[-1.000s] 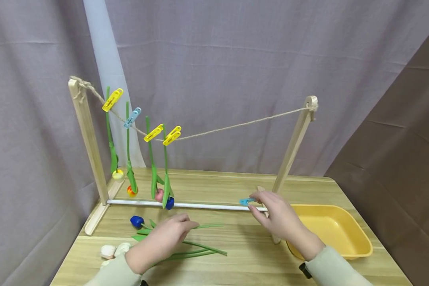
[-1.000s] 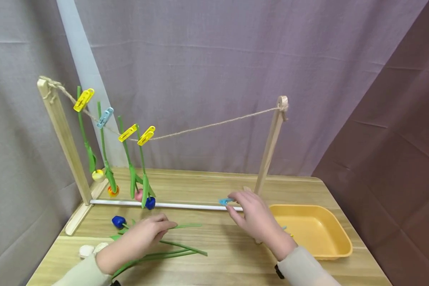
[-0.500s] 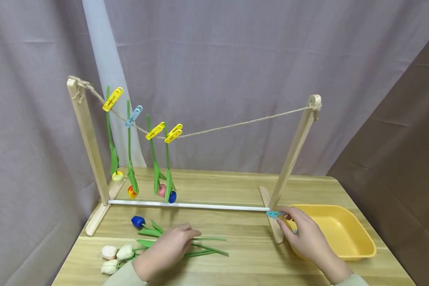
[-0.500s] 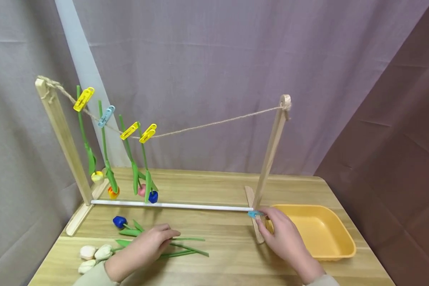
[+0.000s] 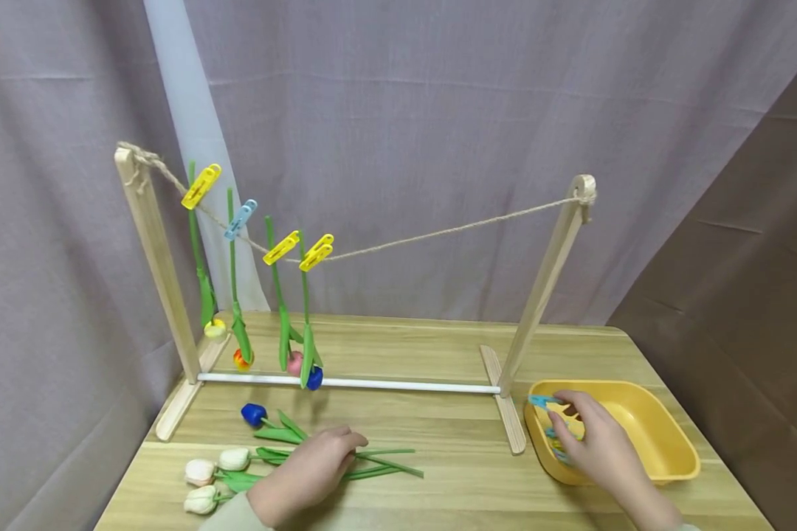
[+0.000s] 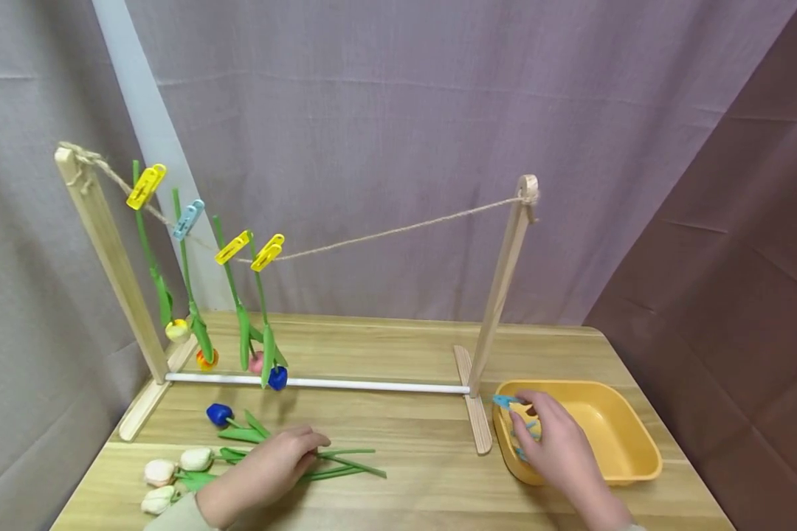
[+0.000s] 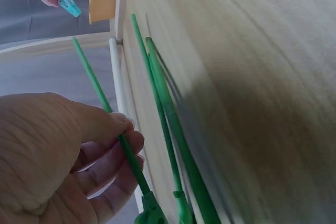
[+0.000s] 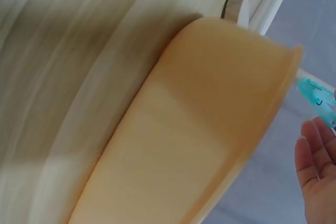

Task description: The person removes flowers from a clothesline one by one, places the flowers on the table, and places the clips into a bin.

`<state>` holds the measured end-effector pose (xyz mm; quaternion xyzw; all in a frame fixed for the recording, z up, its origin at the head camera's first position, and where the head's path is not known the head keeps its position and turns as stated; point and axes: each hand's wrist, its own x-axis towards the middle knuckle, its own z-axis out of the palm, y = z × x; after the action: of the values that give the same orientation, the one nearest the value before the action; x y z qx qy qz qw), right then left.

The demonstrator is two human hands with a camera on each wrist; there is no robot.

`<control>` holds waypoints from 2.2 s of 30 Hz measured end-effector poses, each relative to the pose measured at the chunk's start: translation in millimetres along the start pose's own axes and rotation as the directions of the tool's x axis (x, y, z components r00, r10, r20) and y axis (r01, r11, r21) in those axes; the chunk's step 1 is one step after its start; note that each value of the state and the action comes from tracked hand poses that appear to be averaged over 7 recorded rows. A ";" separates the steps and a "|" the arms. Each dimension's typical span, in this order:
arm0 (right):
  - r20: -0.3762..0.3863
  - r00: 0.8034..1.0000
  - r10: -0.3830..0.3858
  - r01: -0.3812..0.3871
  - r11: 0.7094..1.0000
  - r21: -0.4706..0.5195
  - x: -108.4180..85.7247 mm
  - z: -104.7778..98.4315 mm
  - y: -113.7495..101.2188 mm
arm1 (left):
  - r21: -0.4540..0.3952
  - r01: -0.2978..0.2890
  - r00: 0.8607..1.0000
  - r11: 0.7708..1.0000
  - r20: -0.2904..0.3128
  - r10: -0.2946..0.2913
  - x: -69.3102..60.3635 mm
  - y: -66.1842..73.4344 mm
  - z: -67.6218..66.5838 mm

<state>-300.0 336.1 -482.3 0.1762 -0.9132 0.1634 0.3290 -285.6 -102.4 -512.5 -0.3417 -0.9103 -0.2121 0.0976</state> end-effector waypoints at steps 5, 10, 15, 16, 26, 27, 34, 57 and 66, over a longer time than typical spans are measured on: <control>0.018 0.999 0.036 -0.036 0.999 -0.009 -3.2 -2.8 7.6 | -0.003 0.009 1.000 1.000 0.002 -0.009 -2.1 -1.4 4.5; 0.035 0.998 0.054 -0.054 0.998 -0.017 -5.2 -4.3 13.5 | -0.003 0.000 1.000 1.000 -0.013 0.000 -2.4 -1.5 5.6; 0.028 0.998 0.051 -0.050 0.998 -0.024 -5.1 -4.6 16.0 | -0.005 -0.006 1.000 1.000 -0.016 0.006 -2.1 -1.8 5.8; 0.025 0.999 0.048 -0.047 0.999 -0.025 -5.2 -4.7 16.2 | -0.005 -0.008 1.000 1.000 -0.016 0.008 -2.3 -1.7 5.8; 0.021 0.998 0.053 -0.052 0.998 -0.028 -5.6 -4.8 18.6 | -0.003 -0.013 1.000 1.000 -0.023 0.013 -3.9 -2.9 9.4; 0.020 0.998 0.054 -0.053 0.998 -0.029 -5.7 -4.8 19.0 | -0.002 -0.013 1.000 1.000 -0.024 0.013 -4.1 -2.9 9.7; -0.029 0.999 0.044 -0.044 0.999 -0.026 -6.2 -4.9 19.4 | -0.008 -0.010 1.000 1.000 -0.020 0.010 -3.3 -2.2 8.1; -0.014 0.998 -0.062 0.062 0.998 -0.003 13.6 3.4 -8.6 | -0.057 0.037 0.999 0.998 0.016 -0.037 -6.7 1.6 -1.8; 0.024 0.994 -0.103 0.103 0.995 0.008 28.0 -0.5 -21.7 | -0.016 0.085 0.996 0.996 -0.008 -0.085 -8.9 4.0 -11.1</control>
<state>-310.6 311.0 -459.6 0.2263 -0.9064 0.1470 0.3251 -275.9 -109.9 -504.2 -0.3025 -0.9219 -0.2249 0.0899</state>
